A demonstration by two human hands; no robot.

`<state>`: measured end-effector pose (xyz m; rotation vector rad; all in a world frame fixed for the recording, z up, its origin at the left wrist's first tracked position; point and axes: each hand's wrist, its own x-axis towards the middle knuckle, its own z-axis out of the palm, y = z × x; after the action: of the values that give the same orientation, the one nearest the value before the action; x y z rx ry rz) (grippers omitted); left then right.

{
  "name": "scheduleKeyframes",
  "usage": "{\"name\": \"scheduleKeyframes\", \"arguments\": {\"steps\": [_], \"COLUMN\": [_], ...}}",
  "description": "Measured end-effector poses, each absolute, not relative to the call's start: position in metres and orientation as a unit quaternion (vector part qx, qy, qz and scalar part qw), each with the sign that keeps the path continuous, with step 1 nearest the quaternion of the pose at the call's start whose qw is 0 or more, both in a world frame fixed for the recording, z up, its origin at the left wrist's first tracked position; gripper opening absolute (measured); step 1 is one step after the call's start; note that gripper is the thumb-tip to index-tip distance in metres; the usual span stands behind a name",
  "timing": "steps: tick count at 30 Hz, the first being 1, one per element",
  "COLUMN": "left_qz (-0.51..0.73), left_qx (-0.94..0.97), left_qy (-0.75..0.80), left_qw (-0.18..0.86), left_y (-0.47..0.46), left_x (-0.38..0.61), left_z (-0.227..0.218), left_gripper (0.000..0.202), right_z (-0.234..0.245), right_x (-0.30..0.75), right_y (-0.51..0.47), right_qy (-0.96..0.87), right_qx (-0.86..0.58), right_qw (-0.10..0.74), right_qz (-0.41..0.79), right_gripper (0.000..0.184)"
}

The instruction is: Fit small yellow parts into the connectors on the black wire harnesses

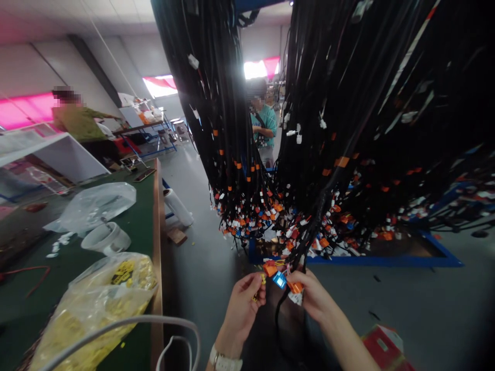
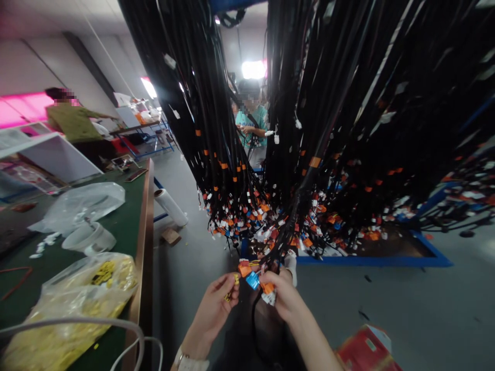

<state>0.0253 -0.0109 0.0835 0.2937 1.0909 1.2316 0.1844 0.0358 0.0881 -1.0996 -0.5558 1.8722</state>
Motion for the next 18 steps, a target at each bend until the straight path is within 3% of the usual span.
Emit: {"name": "scheduleKeyframes", "arguments": {"steps": [13,18], "left_qz": [0.549,0.544], "left_qx": [0.159,0.162], "left_qy": [0.481,0.487], "left_qw": [0.664,0.664], "left_y": [-0.0122,-0.0112], "left_x": [0.0252,0.0228], "left_z": [0.0802,0.0799], "left_gripper": [0.044,0.048], "right_z": [0.0829,0.0815], "right_x": [0.1889,0.1865], "right_y": [0.0334,0.033], "right_qy": [-0.3,-0.273], "right_qx": [-0.404,-0.428], "right_qw": [0.432,0.458], "right_qz": [0.748,0.73], "right_gripper": [0.036,0.031]}}
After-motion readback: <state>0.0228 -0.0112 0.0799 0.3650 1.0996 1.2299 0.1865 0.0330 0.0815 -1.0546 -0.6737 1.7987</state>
